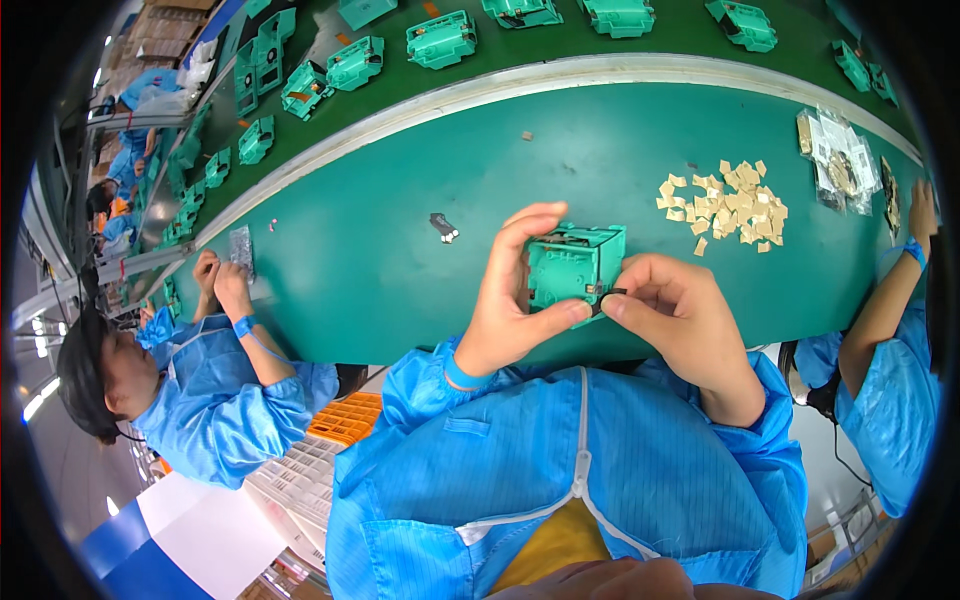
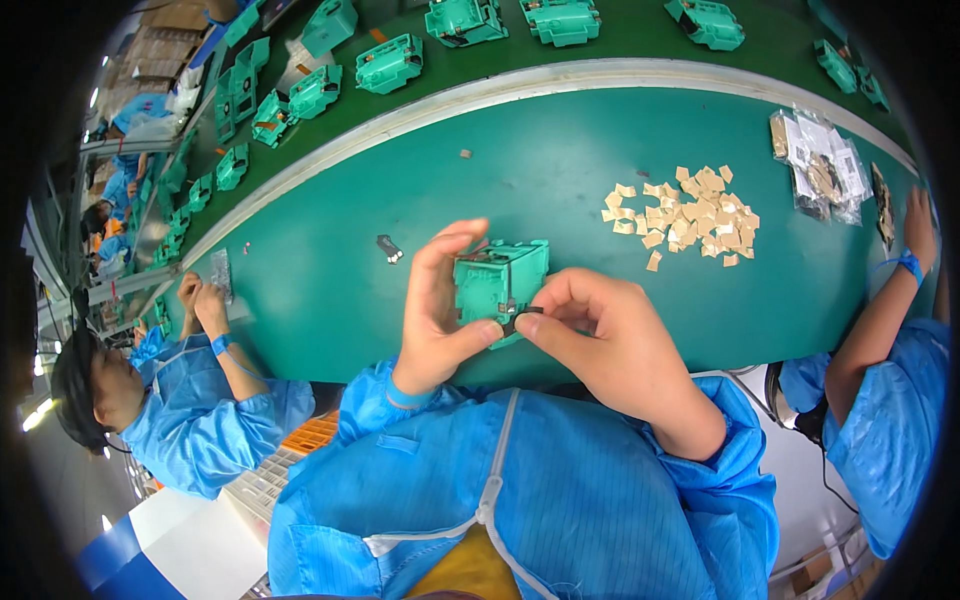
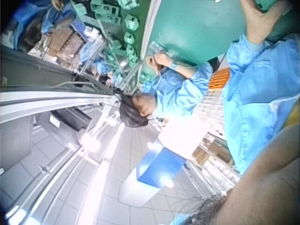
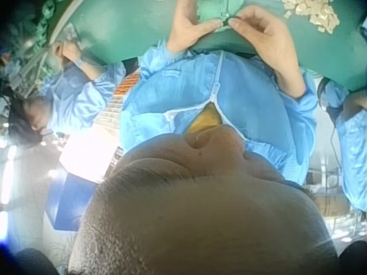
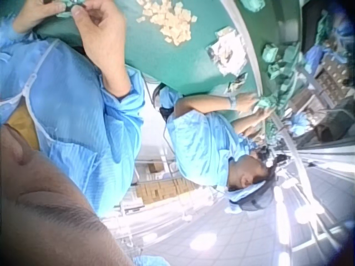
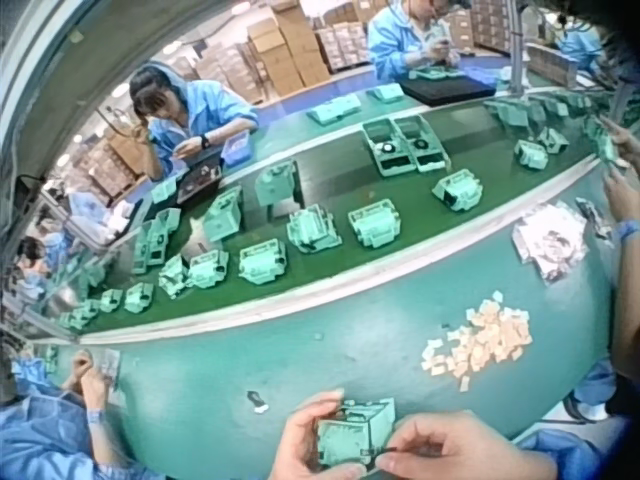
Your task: The person assembles small electronic components and circuit boards into a green plastic housing by hand.
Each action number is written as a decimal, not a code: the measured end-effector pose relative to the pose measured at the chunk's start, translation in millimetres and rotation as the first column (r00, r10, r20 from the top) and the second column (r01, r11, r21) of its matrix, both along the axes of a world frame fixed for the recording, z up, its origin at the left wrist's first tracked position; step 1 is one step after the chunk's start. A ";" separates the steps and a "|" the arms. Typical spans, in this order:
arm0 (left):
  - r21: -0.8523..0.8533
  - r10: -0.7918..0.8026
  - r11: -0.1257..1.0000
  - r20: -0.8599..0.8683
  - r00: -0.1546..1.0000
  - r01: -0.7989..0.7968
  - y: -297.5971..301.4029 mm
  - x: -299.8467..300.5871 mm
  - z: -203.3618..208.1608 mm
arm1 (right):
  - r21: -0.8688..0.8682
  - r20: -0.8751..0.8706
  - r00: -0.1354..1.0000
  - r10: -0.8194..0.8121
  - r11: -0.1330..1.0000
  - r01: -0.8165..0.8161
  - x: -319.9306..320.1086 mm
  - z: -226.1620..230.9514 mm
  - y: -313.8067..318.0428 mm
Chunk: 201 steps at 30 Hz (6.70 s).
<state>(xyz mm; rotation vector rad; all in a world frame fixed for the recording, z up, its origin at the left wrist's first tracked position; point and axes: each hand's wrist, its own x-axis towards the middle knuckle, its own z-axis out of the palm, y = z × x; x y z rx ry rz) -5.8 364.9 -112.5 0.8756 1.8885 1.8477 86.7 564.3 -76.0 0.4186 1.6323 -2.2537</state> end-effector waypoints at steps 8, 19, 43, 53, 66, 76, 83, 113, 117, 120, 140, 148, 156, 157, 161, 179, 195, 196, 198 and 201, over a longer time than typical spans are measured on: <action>-0.036 -0.040 0.997 0.444 0.895 0.063 -5.7 11.0 15.3 | 0.112 -0.090 0.992 -0.085 0.989 0.095 6.5 9.9 -6.6; -0.007 -0.134 0.987 0.495 0.859 0.158 -4.9 9.6 20.2 | 0.232 -0.164 0.984 -0.066 0.967 0.104 12.7 6.8 -11.4; -0.089 -0.089 0.983 0.522 0.849 0.158 -5.6 10.2 17.9 | 0.453 -0.269 0.963 -0.025 0.879 0.150 11.4 7.6 -20.9; -0.013 -0.115 0.989 0.546 0.830 0.145 -4.3 10.6 11.9 | 0.252 -0.144 0.986 -0.090 0.960 0.125 9.6 9.6 -15.4; 0.004 -0.113 0.991 0.589 0.800 0.137 -2.4 12.0 17.4 | 0.210 -0.125 0.987 -0.103 0.969 0.128 8.7 7.8 -15.6; -0.001 -0.097 0.993 0.577 0.811 0.120 -0.1 12.9 17.1 | 0.293 -0.171 0.981 -0.090 0.946 0.138 9.2 3.8 -20.0; -0.009 -0.079 0.995 0.566 0.821 0.102 0.3 13.5 14.1 | 0.360 -0.203 0.974 -0.105 0.917 0.173 9.1 2.5 -22.5; 0.008 -0.020 1.000 0.579 0.815 0.018 0.5 16.0 15.8 | -0.296 -0.119 0.968 -0.223 0.938 0.180 -8.0 -32.9 -14.4; -0.086 0.037 0.996 0.383 0.923 -0.004 0.0 17.3 19.7 | -0.477 -0.106 0.951 -0.289 0.854 0.207 -11.7 -46.2 -12.1; -0.169 0.026 0.986 0.124 0.992 -0.005 -4.1 19.7 18.9 | -0.670 -0.069 0.938 -0.341 0.712 0.209 -12.6 -56.3 -12.1; -0.316 0.060 0.877 -0.677 0.733 -0.363 -3.3 14.0 33.4 | -0.331 -0.101 0.980 -0.172 0.934 0.130 -11.8 -32.5 0.7; -0.210 0.130 0.924 -0.613 0.779 -0.319 -11.9 4.7 25.1 | -0.240 -0.036 0.998 -0.051 0.970 0.041 -29.4 -15.6 6.6; -0.080 0.245 0.957 -0.291 0.925 -0.279 -22.6 -7.5 1.2 | -0.317 -0.040 0.999 -0.010 0.948 -0.004 -61.9 3.9 -4.3; -0.092 0.257 0.951 -0.299 0.919 -0.296 -23.0 -8.5 2.1 | -0.280 -0.077 0.997 0.003 0.960 -0.024 -64.8 1.6 -8.4; 0.014 0.217 0.976 -0.191 0.957 -0.219 -26.0 -5.8 -10.5 | -0.359 -0.198 0.978 0.065 0.924 -0.135 -69.0 -11.4 -5.4; -0.121 0.262 0.921 -0.510 0.820 -0.370 -13.4 4.0 -3.7 | 0.204 -0.381 0.794 -0.473 0.795 0.571 -144.8 4.7 175.4; -0.182 0.551 0.676 -0.519 0.653 -0.714 -43.8 -27.3 -8.3 | 0.712 -0.519 0.855 -0.002 0.552 0.433 -164.9 -24.8 135.8; -0.213 0.526 0.657 -0.558 0.642 -0.723 -47.5 -29.5 -11.3 | 0.734 -0.507 0.853 0.123 0.580 0.353 -151.3 -13.1 93.9; -0.265 0.532 0.647 -0.514 0.672 -0.715 -48.0 -28.9 -15.2 | 0.772 -0.458 0.822 0.338 0.610 0.179 -130.0 -7.4 29.5; -0.302 0.542 0.634 -0.483 0.688 -0.712 -47.3 -26.3 -21.2 | 0.813 -0.389 0.703 0.596 0.580 -0.041 -125.5 -35.3 -26.3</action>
